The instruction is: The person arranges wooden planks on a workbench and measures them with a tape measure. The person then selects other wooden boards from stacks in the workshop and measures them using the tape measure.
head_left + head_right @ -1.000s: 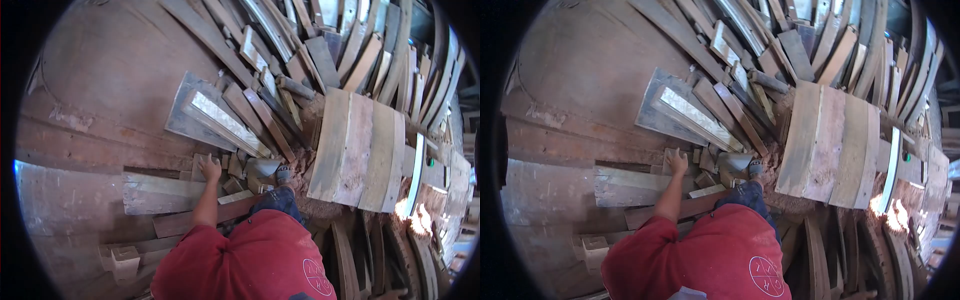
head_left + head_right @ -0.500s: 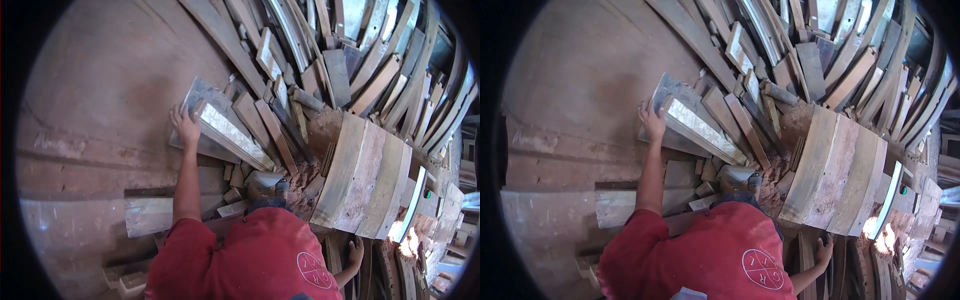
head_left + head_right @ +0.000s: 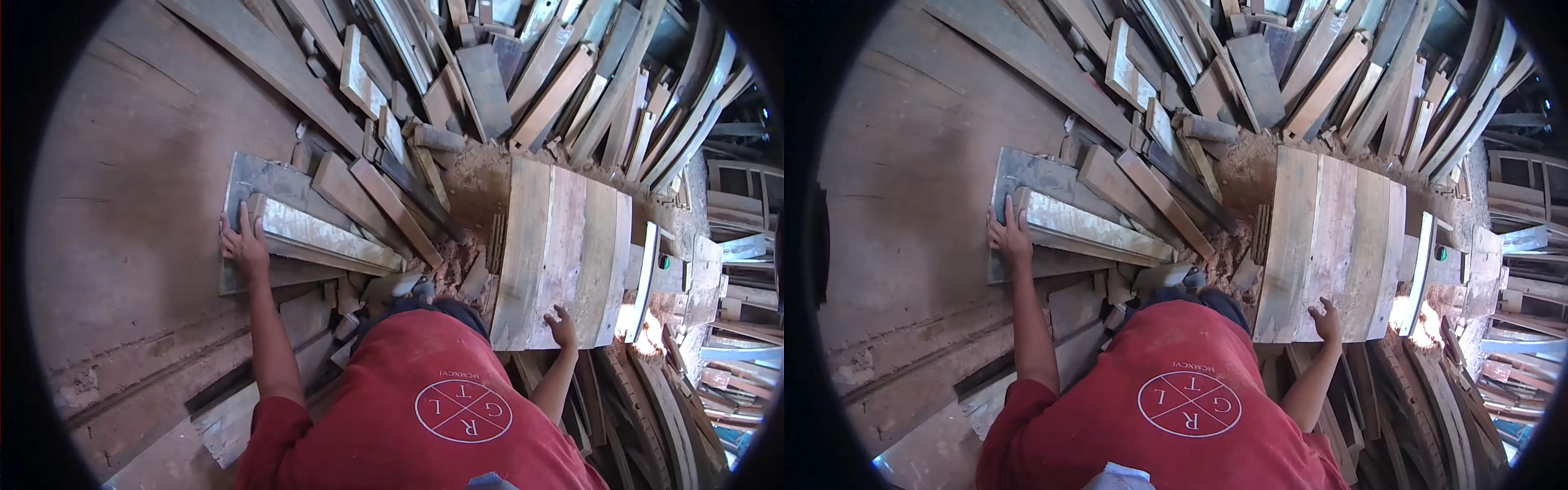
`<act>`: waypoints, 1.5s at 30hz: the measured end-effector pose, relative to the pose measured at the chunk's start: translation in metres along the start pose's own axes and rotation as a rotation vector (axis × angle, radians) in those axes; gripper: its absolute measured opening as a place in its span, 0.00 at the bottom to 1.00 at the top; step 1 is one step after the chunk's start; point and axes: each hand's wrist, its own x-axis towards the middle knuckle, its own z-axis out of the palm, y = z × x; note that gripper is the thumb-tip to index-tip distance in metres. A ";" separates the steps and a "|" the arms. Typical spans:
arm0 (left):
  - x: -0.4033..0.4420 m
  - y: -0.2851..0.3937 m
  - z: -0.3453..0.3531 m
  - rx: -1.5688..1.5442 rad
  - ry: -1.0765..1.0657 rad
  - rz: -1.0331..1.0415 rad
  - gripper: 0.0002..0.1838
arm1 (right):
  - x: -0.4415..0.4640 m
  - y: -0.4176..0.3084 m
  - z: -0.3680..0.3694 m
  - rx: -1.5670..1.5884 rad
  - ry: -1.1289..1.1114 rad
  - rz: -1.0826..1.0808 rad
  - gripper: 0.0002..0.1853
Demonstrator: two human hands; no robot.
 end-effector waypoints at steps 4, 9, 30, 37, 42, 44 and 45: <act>0.000 0.002 -0.009 -0.045 -0.008 -0.016 0.29 | 0.039 -0.041 0.002 -0.014 0.002 -0.059 0.35; 0.000 0.003 -0.010 -0.035 -0.031 -0.040 0.29 | 0.071 -0.112 -0.008 -0.070 -0.019 -0.131 0.36; 0.010 0.038 -0.026 0.020 -0.164 -0.296 0.32 | 0.399 -0.373 -0.037 0.028 0.135 -0.767 0.19; 0.139 0.112 -0.059 -0.025 0.233 -0.245 0.30 | 0.567 -0.457 -0.050 0.164 0.027 -0.688 0.19; 0.349 0.100 -0.121 0.301 0.855 -0.124 0.28 | 0.576 -0.579 0.021 0.249 -0.394 -0.804 0.23; 0.397 0.082 -0.116 0.395 0.917 -0.157 0.30 | 0.547 -0.640 0.047 0.265 -0.598 -0.817 0.25; 0.413 0.062 -0.107 0.573 1.019 -0.254 0.32 | 0.543 -0.666 0.070 0.296 -0.653 -0.790 0.27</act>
